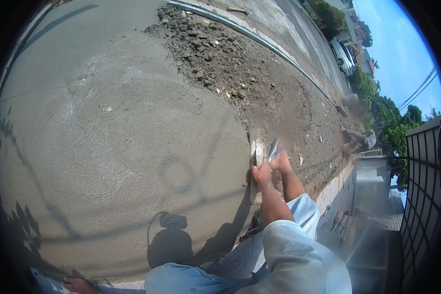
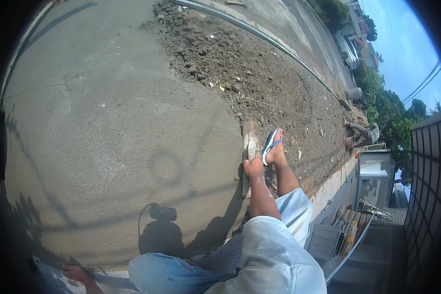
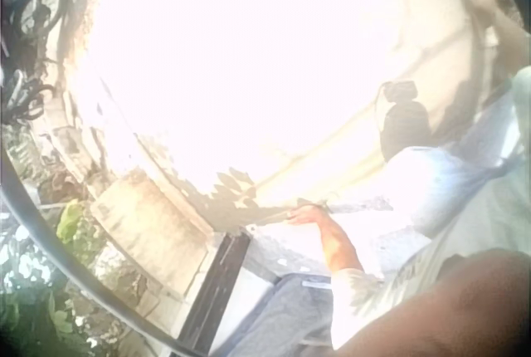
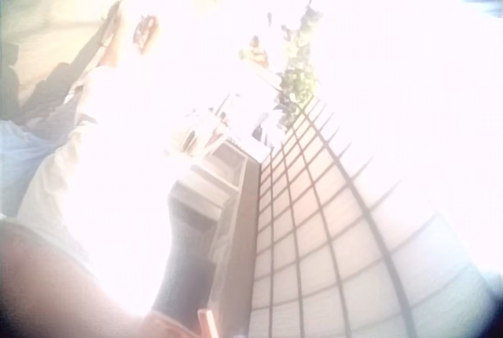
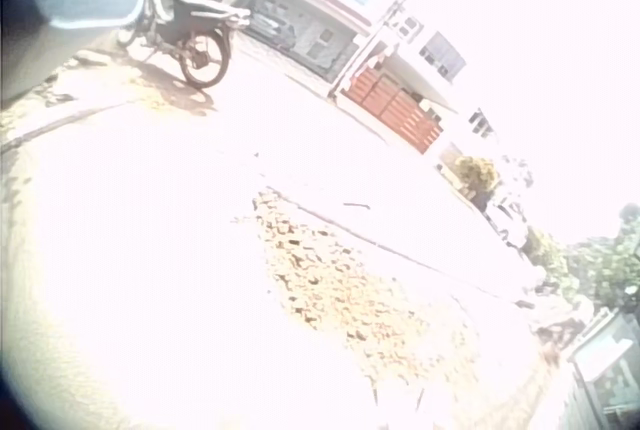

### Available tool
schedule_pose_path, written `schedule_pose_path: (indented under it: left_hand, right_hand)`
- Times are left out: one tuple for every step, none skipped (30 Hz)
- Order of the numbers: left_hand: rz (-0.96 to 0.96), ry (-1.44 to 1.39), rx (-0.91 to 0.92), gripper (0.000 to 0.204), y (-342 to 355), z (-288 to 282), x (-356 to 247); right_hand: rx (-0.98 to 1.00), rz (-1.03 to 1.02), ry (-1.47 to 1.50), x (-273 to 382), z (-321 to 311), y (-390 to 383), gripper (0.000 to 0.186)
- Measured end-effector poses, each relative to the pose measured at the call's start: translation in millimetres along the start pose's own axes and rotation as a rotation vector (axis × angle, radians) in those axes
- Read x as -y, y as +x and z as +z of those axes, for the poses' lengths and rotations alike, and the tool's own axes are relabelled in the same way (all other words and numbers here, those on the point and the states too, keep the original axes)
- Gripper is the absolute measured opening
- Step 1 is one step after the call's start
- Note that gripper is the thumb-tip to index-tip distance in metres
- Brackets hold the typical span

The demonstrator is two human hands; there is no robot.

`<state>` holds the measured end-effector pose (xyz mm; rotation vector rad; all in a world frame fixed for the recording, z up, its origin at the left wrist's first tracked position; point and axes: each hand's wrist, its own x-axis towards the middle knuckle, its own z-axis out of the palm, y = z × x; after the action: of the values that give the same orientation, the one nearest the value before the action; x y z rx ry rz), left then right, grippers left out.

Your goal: The person smooths a wet concrete surface using a wooden float, spreads additional concrete onto the edge with a trowel, and receives a bucket of concrete from another person.

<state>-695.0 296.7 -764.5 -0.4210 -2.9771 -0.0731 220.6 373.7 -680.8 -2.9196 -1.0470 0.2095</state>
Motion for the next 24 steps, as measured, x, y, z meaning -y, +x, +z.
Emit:
schedule_pose_path:
  left_hand:
    - [-0.008, 0.003, 0.024, 0.064, -2, -2, -4]
    - [-0.015, 0.012, 0.051, 0.064, -2, -3, -6]
    - [-0.016, 0.019, 0.056, 0.064, -3, -2, -6]
    - [-0.002, 0.052, 0.014, 0.063, -2, 1, -6]
    - [0.018, 0.088, -0.031, 0.063, -1, 4, -3]
    - [0.015, 0.091, -0.030, 0.063, 2, 9, -1]
    - [0.047, 0.069, -0.060, 0.063, 5, 14, 2]
    - [0.080, 0.047, -0.092, 0.063, 7, 17, 6]
    - [0.074, 0.051, -0.094, 0.063, 9, 20, 9]
    - [0.072, 0.061, -0.082, 0.064, 10, 22, 12]
    - [0.051, 0.042, -0.042, 0.064, 10, 22, 13]
    - [0.066, 0.068, -0.073, 0.064, 10, 22, 14]
    - [0.071, 0.040, -0.067, 0.064, 9, 20, 13]
    - [0.090, 0.006, -0.057, 0.064, 8, 18, 12]
    - [0.069, 0.007, -0.068, 0.064, 6, 16, 10]
    - [0.056, 0.022, -0.063, 0.065, 4, 14, 8]
    - [0.075, 0.032, -0.059, 0.065, 3, 13, 6]
    - [0.042, 0.036, -0.060, 0.065, 2, 12, 5]
    - [0.049, 0.032, -0.055, 0.065, 2, 11, 5]
    - [0.071, 0.024, -0.043, 0.065, 2, 11, 4]
    - [0.061, 0.028, -0.056, 0.065, 2, 12, 4]
    - [0.036, 0.044, -0.028, 0.065, 3, 12, 5]
    - [0.017, 0.050, -0.001, 0.065, 3, 13, 5]
    - [0.008, 0.057, -0.005, 0.065, 4, 12, 5]
  right_hand:
    - [-0.018, 0.056, -0.021, -3, 0, 1, 0.060]
    - [0.063, 0.046, -0.002, -4, 0, 1, 0.058]
    - [0.075, -0.005, 0.027, -3, -1, 1, 0.056]
    - [0.023, -0.083, -0.034, -1, -2, -1, 0.053]
    - [0.074, -0.074, -0.041, 2, -4, -4, 0.053]
    - [0.087, -0.052, -0.016, 7, -7, -8, 0.050]
    - [0.097, -0.030, 0.012, 13, -9, -13, 0.048]
    - [0.143, 0.016, 0.114, 19, -11, -20, 0.044]
    - [0.098, -0.039, 0.106, 26, -12, -26, 0.040]
    - [0.208, 0.053, 0.258, 32, -14, -35, 0.039]
    - [0.301, 0.125, 0.421, 38, -16, -43, 0.037]
    - [0.263, 0.095, 0.428, 43, -16, -50, 0.032]
    - [0.229, 0.112, 0.406, 49, -17, -55, 0.032]
    - [0.231, 0.126, 0.406, 53, -17, -60, 0.025]
    - [0.215, 0.083, 0.440, 56, -16, -62, 0.019]
    - [0.234, 0.137, 0.410, 60, -14, -62, 0.019]
    - [0.289, 0.197, 0.550, 61, -12, -59, 0.012]
    - [0.332, 0.281, 0.670, 63, -9, -55, 0.004]
    - [0.353, 0.264, 0.687, 64, -5, -50, 0.004]
    - [0.376, 0.283, 0.763, 64, -3, -43, 0.002]
    - [0.404, 0.322, 0.825, 65, 0, -36, 0.004]
    - [0.418, 0.307, 0.834, 63, 1, -30, 0.004]
    - [0.426, 0.300, 0.846, 63, 1, -24, 0.004]
    - [0.437, 0.328, 0.866, 61, 0, -21, 0.004]
